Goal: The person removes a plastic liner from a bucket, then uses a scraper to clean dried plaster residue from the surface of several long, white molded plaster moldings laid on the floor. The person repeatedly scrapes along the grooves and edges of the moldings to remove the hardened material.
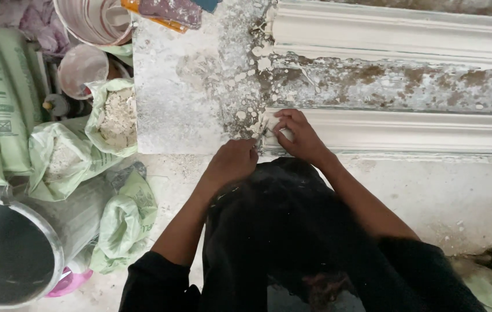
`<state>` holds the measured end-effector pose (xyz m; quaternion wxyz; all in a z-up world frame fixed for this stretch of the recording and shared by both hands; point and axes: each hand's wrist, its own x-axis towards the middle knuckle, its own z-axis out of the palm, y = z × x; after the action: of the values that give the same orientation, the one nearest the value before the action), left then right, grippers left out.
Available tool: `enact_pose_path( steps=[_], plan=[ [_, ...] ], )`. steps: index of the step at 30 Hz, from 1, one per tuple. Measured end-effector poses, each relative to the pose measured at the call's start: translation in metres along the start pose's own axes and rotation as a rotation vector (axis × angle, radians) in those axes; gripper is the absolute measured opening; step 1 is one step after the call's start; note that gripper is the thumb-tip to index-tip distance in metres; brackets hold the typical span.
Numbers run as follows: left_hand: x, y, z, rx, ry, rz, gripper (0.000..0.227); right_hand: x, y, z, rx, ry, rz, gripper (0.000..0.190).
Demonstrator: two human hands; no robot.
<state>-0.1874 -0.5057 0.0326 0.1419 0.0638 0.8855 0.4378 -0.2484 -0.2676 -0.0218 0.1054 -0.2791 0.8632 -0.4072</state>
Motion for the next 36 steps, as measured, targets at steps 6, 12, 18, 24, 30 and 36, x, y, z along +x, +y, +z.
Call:
enact_pose_path(
  steps=[6,12,18,24,30,36],
  plan=[
    [0.036,0.038,-0.054,-0.001,-0.485,-0.349,0.029,0.004,-0.002,-0.002,0.018,-0.003,-0.019,0.013],
    [0.022,0.003,-0.012,0.205,-0.235,-0.177,0.027,0.004,0.010,0.001,-0.041,-0.013,-0.036,0.016],
    [0.004,0.022,-0.017,0.143,-0.187,-0.210,0.025,0.001,0.008,0.007,-0.033,-0.003,0.008,0.011],
    [-0.011,0.006,0.001,0.138,-0.067,-0.231,0.030,0.004,0.015,0.006,-0.079,-0.012,-0.044,0.011],
    [-0.027,-0.009,0.014,0.077,0.066,-0.214,0.036,0.004,0.002,-0.001,-0.020,-0.047,0.043,0.011],
    [-0.029,-0.009,0.021,0.088,0.062,-0.132,0.031,0.005,0.013,0.003,-0.060,-0.013,-0.025,0.010]
  ],
)
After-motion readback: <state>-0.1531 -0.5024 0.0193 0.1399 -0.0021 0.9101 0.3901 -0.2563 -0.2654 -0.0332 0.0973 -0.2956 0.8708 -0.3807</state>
